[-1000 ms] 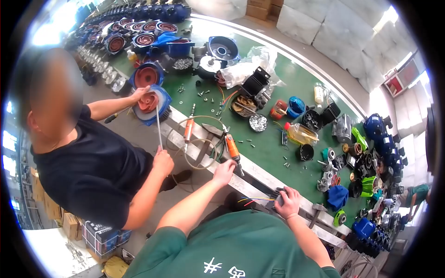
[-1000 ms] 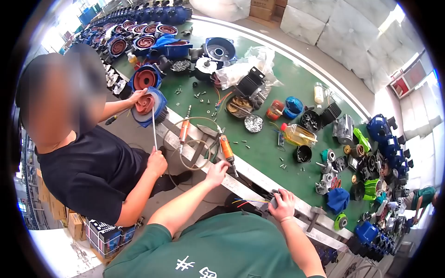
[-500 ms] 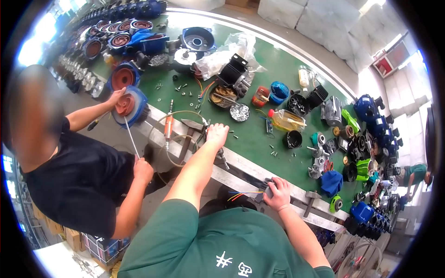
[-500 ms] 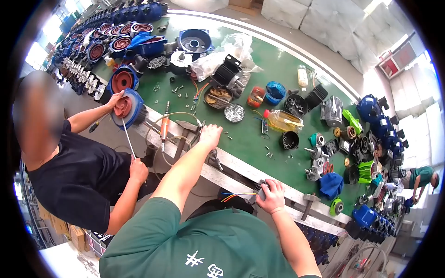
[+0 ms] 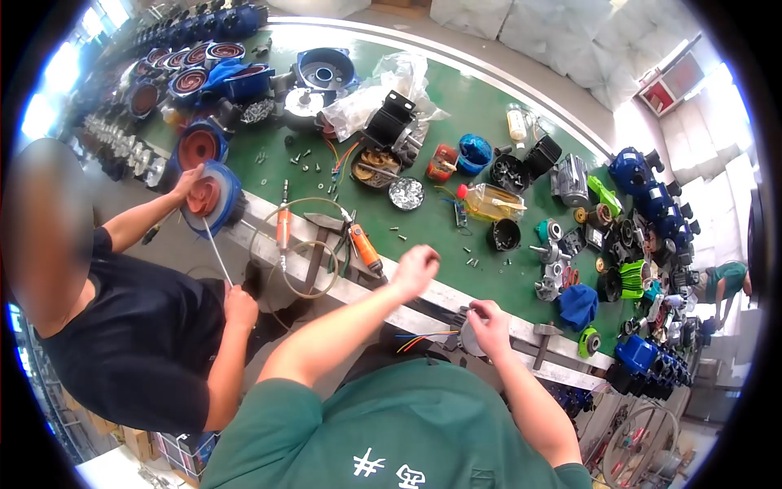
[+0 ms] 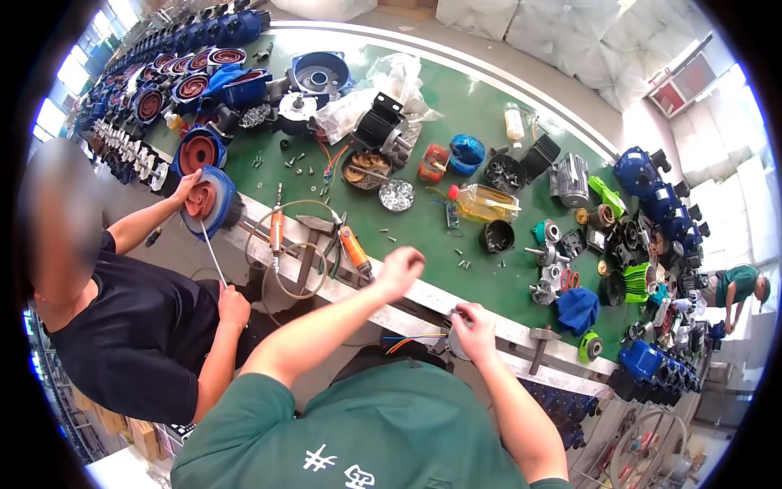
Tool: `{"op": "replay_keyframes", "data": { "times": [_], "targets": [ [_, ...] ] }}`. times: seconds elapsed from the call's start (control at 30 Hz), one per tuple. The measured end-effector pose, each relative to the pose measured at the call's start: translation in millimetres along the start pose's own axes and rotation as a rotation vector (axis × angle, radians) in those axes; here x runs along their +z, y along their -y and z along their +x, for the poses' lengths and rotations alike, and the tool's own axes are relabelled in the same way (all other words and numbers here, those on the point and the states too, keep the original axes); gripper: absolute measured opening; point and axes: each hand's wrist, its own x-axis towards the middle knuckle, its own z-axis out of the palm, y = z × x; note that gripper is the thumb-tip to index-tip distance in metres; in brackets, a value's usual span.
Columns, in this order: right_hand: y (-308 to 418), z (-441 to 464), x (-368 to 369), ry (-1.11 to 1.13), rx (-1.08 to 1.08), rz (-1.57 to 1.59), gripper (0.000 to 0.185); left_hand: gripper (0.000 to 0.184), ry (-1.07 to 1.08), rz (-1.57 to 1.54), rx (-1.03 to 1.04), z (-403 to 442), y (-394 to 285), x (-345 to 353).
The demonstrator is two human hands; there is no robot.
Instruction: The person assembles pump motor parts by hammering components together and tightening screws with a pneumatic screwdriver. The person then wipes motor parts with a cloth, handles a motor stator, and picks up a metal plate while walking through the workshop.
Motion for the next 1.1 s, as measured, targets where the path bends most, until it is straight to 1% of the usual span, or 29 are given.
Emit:
{"op": "replay_keyframes", "data": {
  "times": [0.03,0.07,0.1,0.17,0.2,0.3,0.33,0.47,0.57,0.6,0.67,0.7,0.73,0.77,0.83,0.9,0.93,0.97,1.03,1.1],
  "targets": [
    [-2.7,3.9,6.8,0.009,0.184,0.259,0.035,0.014,0.057,-0.091,0.012,-14.1,-24.9,7.5],
    [36.8,9.9,-0.8,0.041,0.407,0.481,0.033,0.015,0.147,-0.116,0.045,-26.4,-43.1,13.5],
    [50.3,15.4,-6.3,0.087,0.59,0.685,0.032,0.017,0.233,-0.139,0.079,-35.7,-56.9,17.8],
    [48.8,17.9,-9.1,0.164,0.619,0.983,0.033,0.017,0.177,-0.045,0.232,-48.3,-76.5,23.4],
    [47.0,16.6,-8.3,0.125,0.61,0.914,0.031,0.02,0.157,0.018,0.246,-51.1,-83.4,22.0],
    [46.9,7.9,-9.9,0.081,0.638,0.897,0.027,0.023,0.214,-0.062,0.059,-52.3,-93.2,21.6],
    [50.3,5.1,-11.0,0.065,0.652,0.917,0.025,0.025,0.22,-0.068,0.059,-52.9,-93.8,22.8],
    [32.1,-3.0,-12.2,0.04,0.644,0.895,0.025,0.025,0.195,0.063,0.329,-59.4,-79.5,41.0],
    [9.6,-9.7,-20.3,-0.054,0.631,0.894,0.025,0.029,0.344,-0.284,0.244,-49.0,-70.7,38.6],
    [8.9,-13.1,-27.6,-0.081,0.632,0.935,0.025,0.032,0.334,-0.29,0.149,-41.5,-56.8,38.0],
    [8.3,-26.4,-44.9,-0.137,0.639,1.014,0.025,0.028,0.158,-0.001,0.082,-15.0,-7.1,35.8],
    [2.6,-35.5,-52.0,-0.153,0.639,1.022,0.024,0.025,0.023,0.138,0.038,-3.2,20.8,31.8],
    [-4.5,-45.1,-59.1,-0.17,0.635,1.033,0.024,0.024,-0.01,0.308,-0.068,10.9,38.7,20.3],
    [-12.9,-55.2,-66.3,-0.187,0.629,1.043,0.024,0.028,-0.058,0.418,-0.117,19.8,45.7,6.7],
    [-34.7,-75.7,-76.8,-0.22,0.644,1.094,0.023,0.033,-0.061,0.549,-0.234,36.2,49.2,-9.9],
    [-46.8,-93.9,-83.5,-0.256,0.657,1.171,0.021,0.032,-0.015,0.615,-0.317,46.0,53.4,-16.1],
    [-49.3,-101.1,-84.9,-0.305,0.674,1.203,0.02,0.031,-0.007,0.618,-0.321,50.1,60.1,-15.4],
    [-53.3,-107.1,-87.7,-0.307,0.686,1.273,0.019,0.031,0.004,0.623,-0.324,54.1,70.3,-12.0],
    [-59.3,-117.9,-87.4,-0.326,0.671,1.309,0.02,0.022,0.005,0.677,-0.275,57.9,80.2,-8.6],
    [-66.5,-124.0,-85.2,-0.347,0.658,1.322,0.021,0.019,0.026,0.749,-0.211,55.5,77.7,-8.2]
  ]
}}
